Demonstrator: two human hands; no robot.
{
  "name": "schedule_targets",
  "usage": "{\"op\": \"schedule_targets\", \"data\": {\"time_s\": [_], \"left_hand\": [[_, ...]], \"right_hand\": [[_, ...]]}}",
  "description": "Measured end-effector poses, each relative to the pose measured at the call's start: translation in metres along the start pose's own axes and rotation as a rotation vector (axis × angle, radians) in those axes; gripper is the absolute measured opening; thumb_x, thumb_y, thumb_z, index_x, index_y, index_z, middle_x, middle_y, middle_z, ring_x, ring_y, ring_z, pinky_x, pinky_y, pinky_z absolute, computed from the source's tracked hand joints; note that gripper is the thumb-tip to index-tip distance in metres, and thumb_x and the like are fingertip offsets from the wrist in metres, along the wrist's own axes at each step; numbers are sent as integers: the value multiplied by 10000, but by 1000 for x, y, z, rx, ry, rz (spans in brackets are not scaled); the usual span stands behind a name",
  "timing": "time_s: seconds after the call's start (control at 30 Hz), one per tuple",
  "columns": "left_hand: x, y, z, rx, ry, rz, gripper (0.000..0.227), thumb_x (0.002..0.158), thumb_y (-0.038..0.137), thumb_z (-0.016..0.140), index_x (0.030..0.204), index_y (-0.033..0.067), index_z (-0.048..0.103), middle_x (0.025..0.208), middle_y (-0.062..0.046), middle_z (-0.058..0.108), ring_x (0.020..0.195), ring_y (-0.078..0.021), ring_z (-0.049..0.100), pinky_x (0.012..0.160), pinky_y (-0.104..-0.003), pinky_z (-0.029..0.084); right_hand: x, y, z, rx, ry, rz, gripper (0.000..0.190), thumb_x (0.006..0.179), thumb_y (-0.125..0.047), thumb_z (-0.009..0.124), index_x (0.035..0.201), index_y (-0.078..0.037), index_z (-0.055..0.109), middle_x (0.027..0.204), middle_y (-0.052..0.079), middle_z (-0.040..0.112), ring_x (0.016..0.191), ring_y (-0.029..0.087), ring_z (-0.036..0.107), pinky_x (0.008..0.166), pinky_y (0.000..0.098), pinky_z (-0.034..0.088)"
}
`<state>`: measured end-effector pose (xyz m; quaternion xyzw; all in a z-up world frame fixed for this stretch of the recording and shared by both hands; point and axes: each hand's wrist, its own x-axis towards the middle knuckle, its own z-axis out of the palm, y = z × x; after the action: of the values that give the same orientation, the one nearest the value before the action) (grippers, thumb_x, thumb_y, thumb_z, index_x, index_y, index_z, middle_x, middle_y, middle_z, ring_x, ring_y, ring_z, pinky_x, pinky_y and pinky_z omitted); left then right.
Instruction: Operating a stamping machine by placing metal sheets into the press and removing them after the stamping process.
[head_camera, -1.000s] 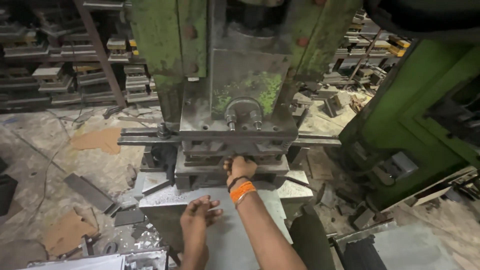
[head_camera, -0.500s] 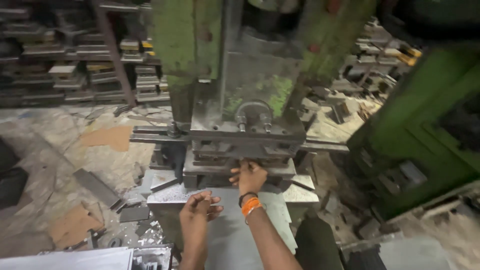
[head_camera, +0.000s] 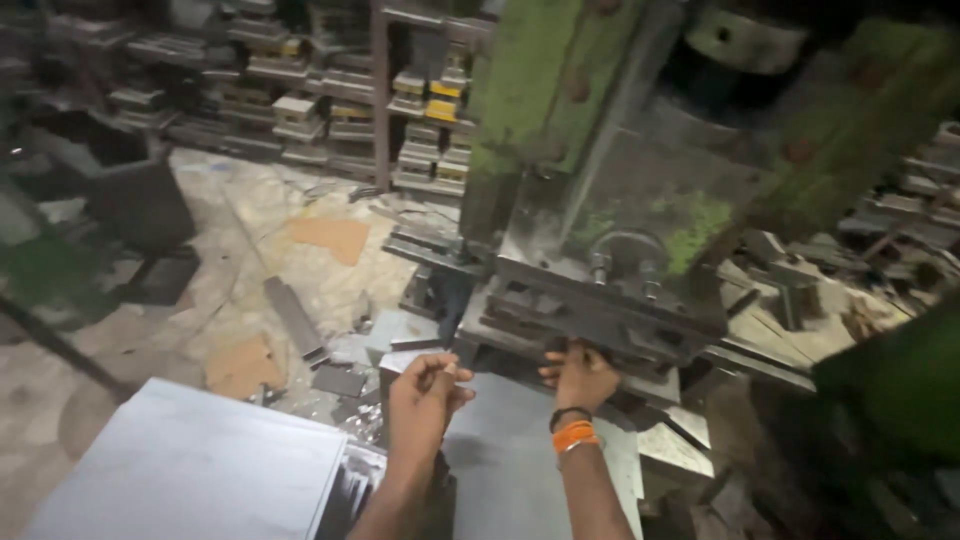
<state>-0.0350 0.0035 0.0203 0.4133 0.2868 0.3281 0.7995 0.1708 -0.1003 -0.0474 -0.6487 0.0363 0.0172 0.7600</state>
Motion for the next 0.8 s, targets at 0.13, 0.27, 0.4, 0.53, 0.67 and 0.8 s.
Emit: {"op": "schedule_targets", "data": {"time_s": [0.13, 0.27, 0.4, 0.53, 0.67, 0.8], "left_hand": [[1, 25, -12, 42, 63, -25, 205, 990, 0, 553, 1159, -38, 663, 967, -173, 738, 727, -210, 641, 695, -298, 530], [13, 14, -22, -14, 43, 39, 198, 990, -12, 556, 1160, -46, 654, 949, -182, 722, 735, -212, 640, 696, -304, 526], [8, 14, -14, 8, 55, 5, 205, 949, -30, 565, 1126, -58, 663, 926, -195, 738, 718, -233, 662, 683, -307, 524], [0, 20, -8, 34, 59, -27, 214, 984, -7, 562, 1162, -42, 675, 939, -170, 742, 716, -207, 654, 666, -287, 514], [-4, 28, -17, 54, 42, 2, 234, 974, 21, 571, 1175, -33, 680, 948, -158, 738, 733, -202, 662, 707, -285, 527], [22, 31, -53, 175, 72, 91, 164, 942, 80, 661, 1074, 6, 725, 886, -201, 795, 675, -242, 772, 626, -312, 630]], "right_hand": [[-4, -5, 6, 28, 49, 18, 222, 1004, -119, 616, 895, 68, 663, 681, 147, 719, 381, 203, 576, 334, 297, 444], [2, 0, 2, 55, 31, 35, 244, 1012, -174, 655, 960, 65, 651, 713, 162, 729, 391, 205, 580, 334, 290, 430], [-4, -9, 1, 25, 32, 43, 245, 1011, -170, 653, 927, 60, 653, 693, 153, 725, 385, 199, 575, 329, 281, 414], [10, -1, 1, 101, -8, 77, 145, 979, -125, 601, 961, 9, 654, 671, 137, 697, 401, 201, 562, 333, 289, 388], [47, 13, 3, 323, -13, 209, 176, 894, -6, 473, 985, -32, 622, 716, 127, 702, 463, 175, 581, 380, 244, 398], [42, 27, -3, 157, 132, 111, 74, 856, -64, 579, 877, -34, 644, 645, 156, 676, 400, 259, 625, 330, 308, 485]]}}
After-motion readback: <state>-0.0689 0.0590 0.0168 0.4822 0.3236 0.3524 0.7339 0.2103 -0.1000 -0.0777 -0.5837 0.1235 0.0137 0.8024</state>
